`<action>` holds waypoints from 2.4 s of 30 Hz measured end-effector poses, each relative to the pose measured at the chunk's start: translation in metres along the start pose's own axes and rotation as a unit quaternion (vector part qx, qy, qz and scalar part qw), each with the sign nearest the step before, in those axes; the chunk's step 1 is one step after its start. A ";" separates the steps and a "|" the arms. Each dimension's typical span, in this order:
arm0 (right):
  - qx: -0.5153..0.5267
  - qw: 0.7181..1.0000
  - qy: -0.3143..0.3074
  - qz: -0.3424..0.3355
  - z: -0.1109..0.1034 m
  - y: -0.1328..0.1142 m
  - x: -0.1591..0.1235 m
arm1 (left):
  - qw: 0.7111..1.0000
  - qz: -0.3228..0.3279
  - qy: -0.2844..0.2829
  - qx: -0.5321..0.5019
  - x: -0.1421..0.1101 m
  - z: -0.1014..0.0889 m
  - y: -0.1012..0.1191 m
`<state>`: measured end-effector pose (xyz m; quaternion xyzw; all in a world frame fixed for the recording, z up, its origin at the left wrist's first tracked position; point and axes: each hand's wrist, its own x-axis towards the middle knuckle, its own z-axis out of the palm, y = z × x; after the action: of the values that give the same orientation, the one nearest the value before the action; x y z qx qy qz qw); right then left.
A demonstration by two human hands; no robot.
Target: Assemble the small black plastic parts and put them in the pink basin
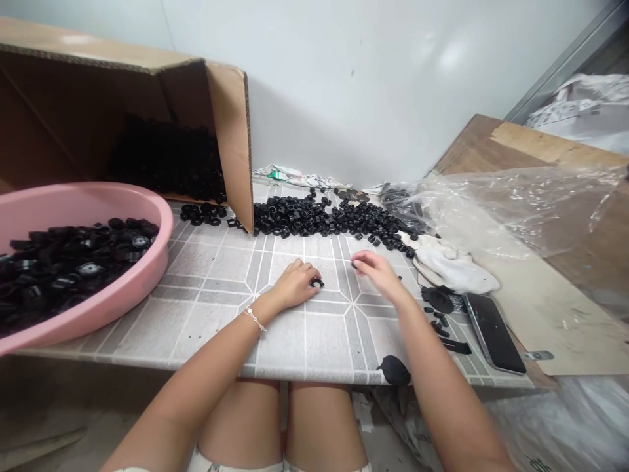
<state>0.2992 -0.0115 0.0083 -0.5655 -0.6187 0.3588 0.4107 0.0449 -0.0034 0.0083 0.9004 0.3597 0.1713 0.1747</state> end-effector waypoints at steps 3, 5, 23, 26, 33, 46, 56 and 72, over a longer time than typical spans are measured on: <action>0.101 0.989 -0.109 0.015 0.051 -0.020 0.007 | 0.999 -0.040 0.017 -0.011 0.001 0.002 -0.009; 0.131 0.983 -0.128 0.017 0.074 -0.023 0.007 | 0.997 -0.071 0.024 -0.004 0.000 0.002 -0.014; -0.006 0.993 -0.059 -0.098 0.084 0.000 0.000 | 0.994 -0.099 0.042 0.014 -0.002 0.011 -0.017; -0.017 0.993 -0.060 -0.096 0.084 -0.001 -0.002 | 0.994 -0.099 0.041 0.014 -0.003 0.009 -0.016; 0.046 0.993 -0.087 -0.063 0.081 0.002 0.002 | 0.993 -0.111 0.020 0.022 -0.003 0.002 -0.010; 0.057 0.990 -0.111 -0.067 0.074 -0.005 0.000 | 0.994 -0.101 0.024 0.024 -0.002 0.003 -0.012; 0.039 0.993 -0.093 -0.065 0.077 -0.007 -0.002 | 0.995 -0.090 0.023 0.039 -0.001 0.003 -0.012; -0.054 0.996 -0.018 -0.074 0.093 -0.005 0.001 | 0.993 -0.113 0.020 0.014 0.001 0.003 -0.012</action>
<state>0.2119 -0.0089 -0.0249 -0.5332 -0.6842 0.3040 0.3939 0.0399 0.0047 0.0006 0.8525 0.4653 0.1637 0.1730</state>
